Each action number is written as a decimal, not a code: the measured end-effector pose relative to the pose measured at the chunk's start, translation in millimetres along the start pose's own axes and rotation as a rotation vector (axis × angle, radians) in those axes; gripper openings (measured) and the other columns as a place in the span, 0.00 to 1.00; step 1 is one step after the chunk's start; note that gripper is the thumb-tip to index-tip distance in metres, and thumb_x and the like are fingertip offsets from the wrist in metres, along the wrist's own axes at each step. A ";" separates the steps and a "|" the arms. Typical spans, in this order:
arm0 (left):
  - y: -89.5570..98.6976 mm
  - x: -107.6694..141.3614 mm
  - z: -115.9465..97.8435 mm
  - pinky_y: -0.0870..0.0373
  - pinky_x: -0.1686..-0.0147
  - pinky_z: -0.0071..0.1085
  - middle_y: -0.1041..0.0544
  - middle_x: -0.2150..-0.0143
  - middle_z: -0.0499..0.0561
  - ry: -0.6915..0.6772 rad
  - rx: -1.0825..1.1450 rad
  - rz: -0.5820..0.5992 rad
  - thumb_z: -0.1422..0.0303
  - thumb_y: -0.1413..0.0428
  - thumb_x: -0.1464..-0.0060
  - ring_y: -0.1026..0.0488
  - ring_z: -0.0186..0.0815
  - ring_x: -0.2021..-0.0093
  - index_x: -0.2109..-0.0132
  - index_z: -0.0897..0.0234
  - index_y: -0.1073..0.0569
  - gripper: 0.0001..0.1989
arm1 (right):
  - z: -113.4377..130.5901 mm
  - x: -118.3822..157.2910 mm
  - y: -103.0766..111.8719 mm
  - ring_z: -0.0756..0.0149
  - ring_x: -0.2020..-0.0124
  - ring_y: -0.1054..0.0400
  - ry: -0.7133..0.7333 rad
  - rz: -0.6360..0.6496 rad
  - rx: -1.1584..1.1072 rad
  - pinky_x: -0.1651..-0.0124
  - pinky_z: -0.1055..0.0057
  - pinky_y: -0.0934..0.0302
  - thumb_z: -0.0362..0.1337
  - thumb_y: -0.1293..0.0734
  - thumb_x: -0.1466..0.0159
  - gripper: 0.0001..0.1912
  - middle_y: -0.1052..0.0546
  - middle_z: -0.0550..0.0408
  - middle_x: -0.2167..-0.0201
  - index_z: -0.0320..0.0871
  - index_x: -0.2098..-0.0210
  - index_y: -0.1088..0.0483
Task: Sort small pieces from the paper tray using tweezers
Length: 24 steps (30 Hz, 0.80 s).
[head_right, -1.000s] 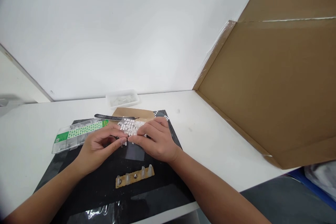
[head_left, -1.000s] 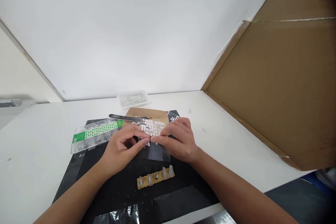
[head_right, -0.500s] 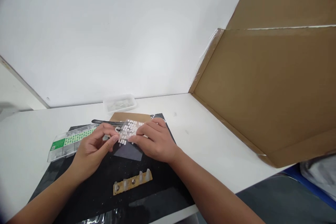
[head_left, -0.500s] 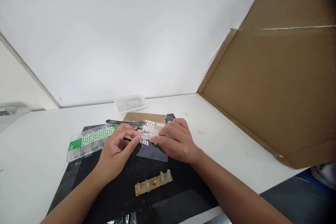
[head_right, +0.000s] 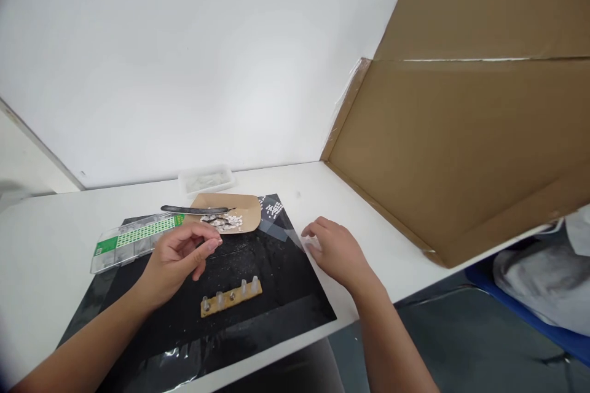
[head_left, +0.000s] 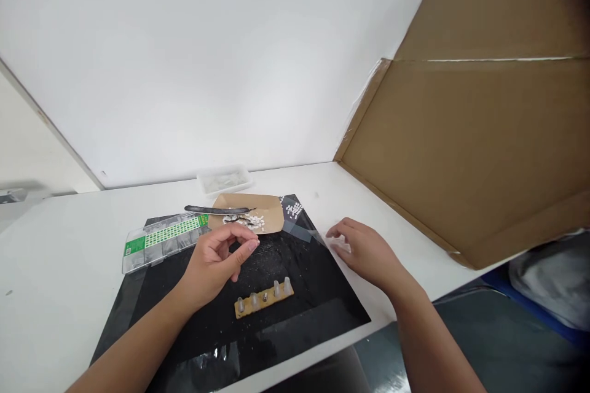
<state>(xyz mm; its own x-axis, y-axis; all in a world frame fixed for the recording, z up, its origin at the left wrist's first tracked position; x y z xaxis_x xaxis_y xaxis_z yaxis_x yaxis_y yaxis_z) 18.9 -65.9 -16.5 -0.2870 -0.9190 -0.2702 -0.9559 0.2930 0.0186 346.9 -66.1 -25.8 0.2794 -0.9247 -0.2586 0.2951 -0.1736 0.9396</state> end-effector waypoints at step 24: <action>-25.9 17.6 5.5 0.36 0.89 0.17 0.22 0.60 0.52 0.222 0.296 0.257 0.61 0.34 0.42 0.35 0.19 0.86 0.58 0.66 0.21 0.12 | 139.9 17.3 17.6 0.68 0.68 0.27 0.280 -0.361 -0.746 0.72 0.73 0.31 0.33 0.29 0.32 0.06 0.21 0.53 0.63 0.48 0.57 0.21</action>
<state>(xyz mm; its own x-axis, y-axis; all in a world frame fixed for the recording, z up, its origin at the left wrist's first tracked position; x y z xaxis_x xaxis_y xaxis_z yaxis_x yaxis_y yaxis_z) 38.9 -88.2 -27.0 -0.5503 -0.8312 -0.0788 -0.8020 0.5525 -0.2272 229.1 -132.6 17.6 0.2390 -0.7219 -0.6494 0.9022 -0.0821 0.4234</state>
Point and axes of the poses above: each hand's wrist, its own x-axis away from the middle knuckle, its own y-axis out of the back of the hand, z = x × y, the point moved 3 cm from there along -x, towards the middle knuckle
